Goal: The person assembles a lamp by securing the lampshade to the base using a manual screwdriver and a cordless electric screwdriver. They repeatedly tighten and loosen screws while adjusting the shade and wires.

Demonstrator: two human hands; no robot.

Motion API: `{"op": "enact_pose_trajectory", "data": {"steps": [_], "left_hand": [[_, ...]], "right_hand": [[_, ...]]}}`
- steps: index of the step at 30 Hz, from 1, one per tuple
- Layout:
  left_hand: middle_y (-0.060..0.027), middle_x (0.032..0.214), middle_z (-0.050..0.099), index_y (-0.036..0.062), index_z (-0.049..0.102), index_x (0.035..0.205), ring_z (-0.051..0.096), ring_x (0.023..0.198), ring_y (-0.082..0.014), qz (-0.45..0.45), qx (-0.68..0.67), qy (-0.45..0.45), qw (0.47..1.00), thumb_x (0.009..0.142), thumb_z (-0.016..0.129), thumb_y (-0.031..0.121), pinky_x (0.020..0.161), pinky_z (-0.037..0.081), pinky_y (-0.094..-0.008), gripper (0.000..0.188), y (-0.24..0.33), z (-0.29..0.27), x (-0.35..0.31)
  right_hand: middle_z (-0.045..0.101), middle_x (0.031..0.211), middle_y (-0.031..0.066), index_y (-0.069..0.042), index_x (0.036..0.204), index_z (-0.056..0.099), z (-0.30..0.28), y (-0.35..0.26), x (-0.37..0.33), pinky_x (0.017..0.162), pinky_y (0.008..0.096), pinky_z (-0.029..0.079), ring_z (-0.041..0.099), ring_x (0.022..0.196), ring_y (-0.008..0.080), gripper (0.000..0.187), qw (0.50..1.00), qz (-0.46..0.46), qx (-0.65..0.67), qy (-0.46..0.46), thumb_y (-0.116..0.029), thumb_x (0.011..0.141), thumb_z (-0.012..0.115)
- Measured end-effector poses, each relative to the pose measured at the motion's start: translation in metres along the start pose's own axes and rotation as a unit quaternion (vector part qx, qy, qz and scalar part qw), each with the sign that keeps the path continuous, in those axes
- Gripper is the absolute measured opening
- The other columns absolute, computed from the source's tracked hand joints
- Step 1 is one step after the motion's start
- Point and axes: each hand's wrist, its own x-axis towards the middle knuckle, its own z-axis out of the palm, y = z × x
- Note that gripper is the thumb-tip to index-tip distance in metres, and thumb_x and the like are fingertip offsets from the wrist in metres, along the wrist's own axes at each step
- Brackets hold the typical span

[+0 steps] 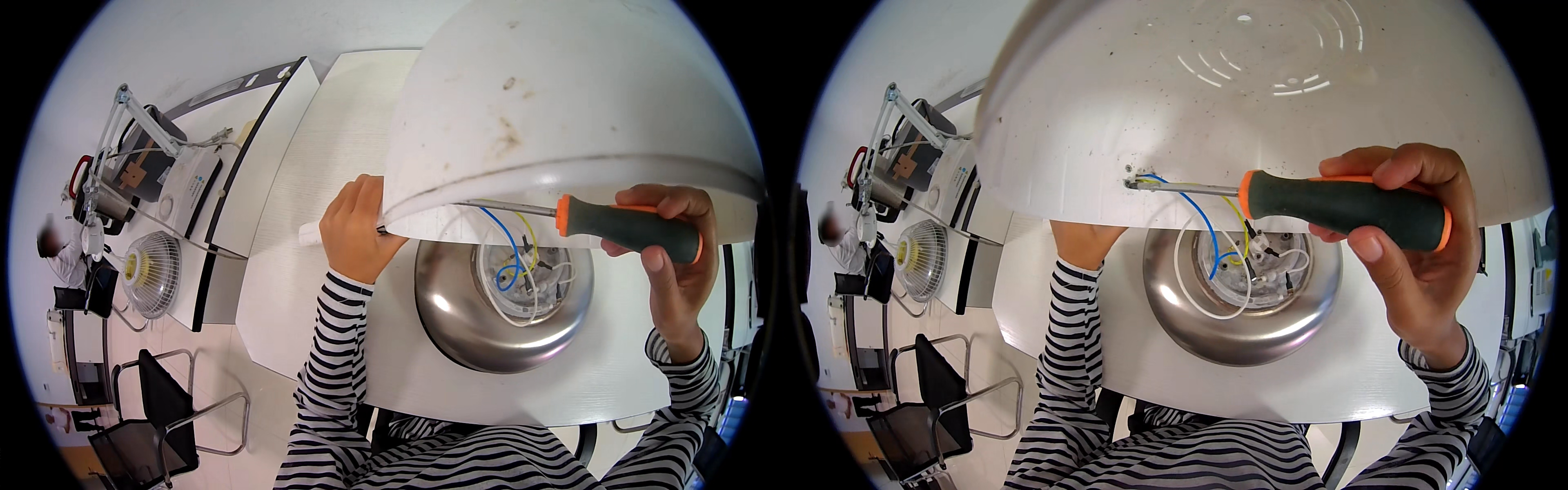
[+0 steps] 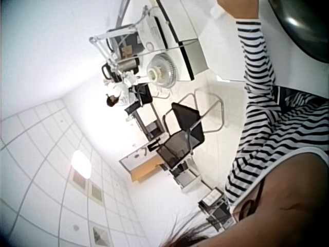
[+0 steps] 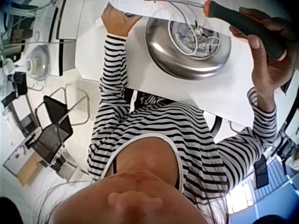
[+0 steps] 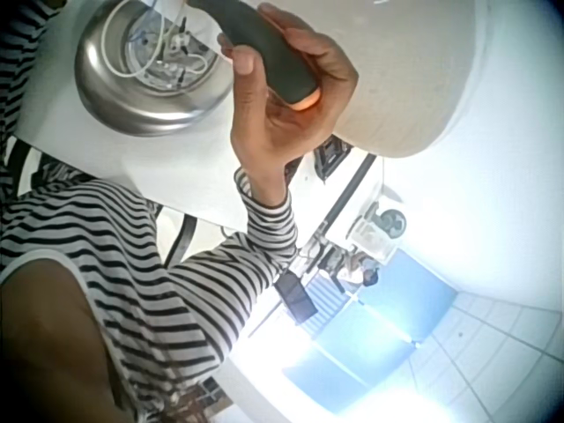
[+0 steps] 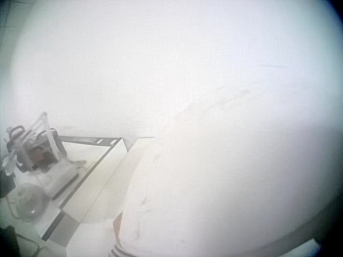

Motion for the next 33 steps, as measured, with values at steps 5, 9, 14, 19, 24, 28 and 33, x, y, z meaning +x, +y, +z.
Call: {"op": "enact_pose_trajectory", "data": {"steps": [5, 9, 14, 19, 24, 28, 33], "left_hand": [[-0.0094, 0.08, 0.056, -0.0007, 0.052, 0.089, 0.054, 0.068, -0.0239, 0.008, 0.0, 0.002, 1.0, 0.063, 0.074, 0.032, 0.056, 0.045, -0.0324, 0.047, 0.0001, 0.0004, 0.0011], [-0.0093, 0.079, 0.056, -0.0011, 0.051, 0.089, 0.054, 0.067, -0.024, -0.005, 0.001, -0.009, 1.0, 0.063, 0.074, 0.031, 0.056, 0.045, -0.0327, 0.047, 0.0013, -0.0013, 0.0008], [-0.0089, 0.077, 0.055, -0.0009, 0.051, 0.089, 0.053, 0.066, -0.0239, 0.01, 0.006, 0.003, 1.0, 0.062, 0.074, 0.029, 0.055, 0.044, -0.0326, 0.046, 0.0017, -0.0007, 0.0027], [-0.0086, 0.078, 0.054, -0.0002, 0.051, 0.089, 0.053, 0.066, -0.0236, 0.014, -0.006, 0.008, 1.0, 0.062, 0.074, 0.028, 0.055, 0.044, -0.0323, 0.045, -0.0001, 0.0008, 0.0027], [-0.0084, 0.077, 0.054, 0.0, 0.051, 0.089, 0.052, 0.065, -0.0236, 0.015, 0.001, 0.004, 1.0, 0.062, 0.074, 0.028, 0.054, 0.044, -0.0322, 0.045, 0.0003, 0.0009, 0.0025], [-0.0082, 0.075, 0.053, 0.0, 0.051, 0.089, 0.052, 0.065, -0.0233, 0.01, -0.002, 0.0, 1.0, 0.062, 0.074, 0.028, 0.054, 0.043, -0.0322, 0.045, 0.0009, -0.0002, 0.0029], [-0.0081, 0.075, 0.052, -0.0002, 0.051, 0.089, 0.051, 0.064, -0.0232, 0.005, -0.003, -0.004, 1.0, 0.062, 0.074, 0.028, 0.054, 0.043, -0.0323, 0.045, 0.0022, -0.0018, 0.0036]], "right_hand": [[0.054, 0.104, 0.0239, 0.001, 0.106, 0.038, 0.0013, -0.0017, -0.0007, 0.073, 0.0315, 0.057, 0.063, 0.09, 0.0258, 0.036, 1.0, 0.013, 0.0, 0.009, -0.013, 0.082, 0.061], [0.054, 0.105, 0.0238, 0.001, 0.106, 0.038, 0.0032, -0.0021, -0.0013, 0.073, 0.0315, 0.057, 0.063, 0.09, 0.0253, 0.036, 1.0, 0.022, 0.002, 0.02, -0.013, 0.082, 0.061], [0.054, 0.105, 0.0236, 0.002, 0.106, 0.037, 0.002, -0.0045, -0.0001, 0.074, 0.0317, 0.056, 0.063, 0.089, 0.0246, 0.035, 1.0, 0.021, 0.005, 0.023, -0.012, 0.083, 0.06], [0.054, 0.105, 0.024, 0.002, 0.106, 0.037, 0.0038, -0.0028, 0.0008, 0.074, 0.0315, 0.057, 0.063, 0.09, 0.0248, 0.034, 1.0, 0.013, 0.017, 0.018, -0.011, 0.082, 0.059], [0.054, 0.105, 0.0246, 0.002, 0.106, 0.037, 0.0042, -0.0036, -0.0011, 0.074, 0.0315, 0.057, 0.062, 0.09, 0.0253, 0.034, 1.0, 0.015, 0.009, 0.022, -0.01, 0.082, 0.059], [0.054, 0.105, 0.0244, 0.002, 0.106, 0.037, 0.0029, -0.0039, -0.0017, 0.074, 0.0318, 0.057, 0.062, 0.09, 0.0252, 0.034, 1.0, 0.008, -0.002, 0.017, -0.01, 0.082, 0.059], [0.054, 0.106, 0.024, 0.002, 0.106, 0.037, 0.0048, -0.0024, -0.002, 0.074, 0.0312, 0.057, 0.062, 0.091, 0.0252, 0.034, 1.0, 0.013, 0.006, 0.02, -0.01, 0.082, 0.059]]}}
